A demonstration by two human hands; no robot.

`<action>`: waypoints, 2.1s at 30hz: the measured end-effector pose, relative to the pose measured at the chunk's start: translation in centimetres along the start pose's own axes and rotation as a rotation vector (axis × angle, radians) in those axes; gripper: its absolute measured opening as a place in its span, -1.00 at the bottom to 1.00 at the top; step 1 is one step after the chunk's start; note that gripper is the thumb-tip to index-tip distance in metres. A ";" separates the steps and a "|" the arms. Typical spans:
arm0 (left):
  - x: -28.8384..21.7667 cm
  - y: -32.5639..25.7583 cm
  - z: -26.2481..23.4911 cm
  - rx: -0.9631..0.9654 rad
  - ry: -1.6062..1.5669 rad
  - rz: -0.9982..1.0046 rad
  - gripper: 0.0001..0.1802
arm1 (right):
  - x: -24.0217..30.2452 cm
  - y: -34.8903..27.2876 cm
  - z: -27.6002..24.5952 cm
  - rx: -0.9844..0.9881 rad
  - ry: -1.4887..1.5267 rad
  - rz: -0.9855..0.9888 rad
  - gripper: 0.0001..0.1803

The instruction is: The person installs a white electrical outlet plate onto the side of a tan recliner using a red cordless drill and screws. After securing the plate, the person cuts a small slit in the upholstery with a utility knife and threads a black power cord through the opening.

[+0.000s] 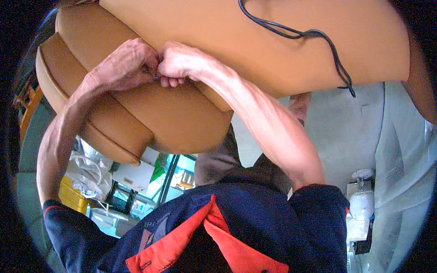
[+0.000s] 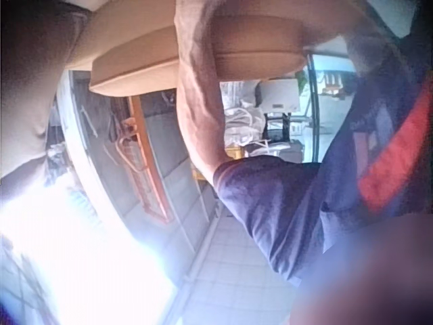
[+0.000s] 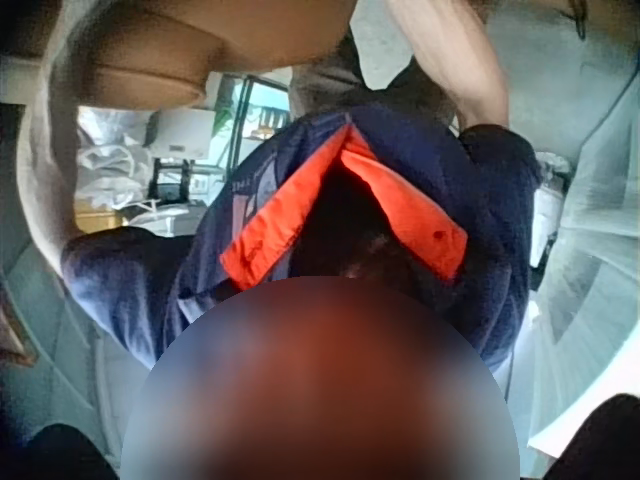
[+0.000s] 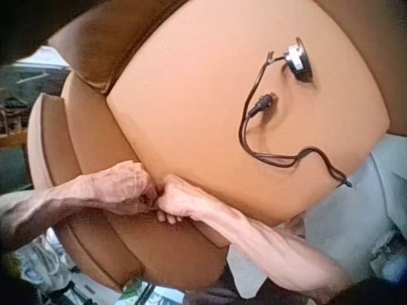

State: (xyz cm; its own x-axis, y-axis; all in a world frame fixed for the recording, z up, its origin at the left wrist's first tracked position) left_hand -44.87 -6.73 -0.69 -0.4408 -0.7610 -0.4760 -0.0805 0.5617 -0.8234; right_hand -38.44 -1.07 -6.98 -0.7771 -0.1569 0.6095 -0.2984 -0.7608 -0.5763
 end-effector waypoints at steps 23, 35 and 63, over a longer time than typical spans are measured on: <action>-0.2 -3.7 -2.2 -0.071 0.118 -0.338 -0.82 | 1.3 -2.5 0.3 -0.579 -0.009 -0.493 -0.81; 2.1 2.3 1.2 0.036 0.326 -0.365 -0.66 | -23.1 -39.3 -7.8 -0.189 -0.945 0.750 -0.57; 5.0 1.7 4.8 0.547 0.102 -0.871 -0.78 | -14.8 -28.8 -8.3 -0.702 -0.427 -0.064 -0.63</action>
State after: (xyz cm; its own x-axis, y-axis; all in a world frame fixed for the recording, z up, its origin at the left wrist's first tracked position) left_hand -42.93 -11.18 -5.94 -0.5005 -0.7875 0.3597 -0.0014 -0.4147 -0.9099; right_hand -22.92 28.40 -3.87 -0.5112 -0.4603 0.7258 -0.7221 -0.2280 -0.6532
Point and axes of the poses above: each hand's wrist, its own y-axis towards the middle knuckle, its own z-axis out of the palm, x = y × z, the point moved 7 cm from there along y, towards the middle knuckle, and after that the axes turned 1 degree about -z, right-handed, at the moved point
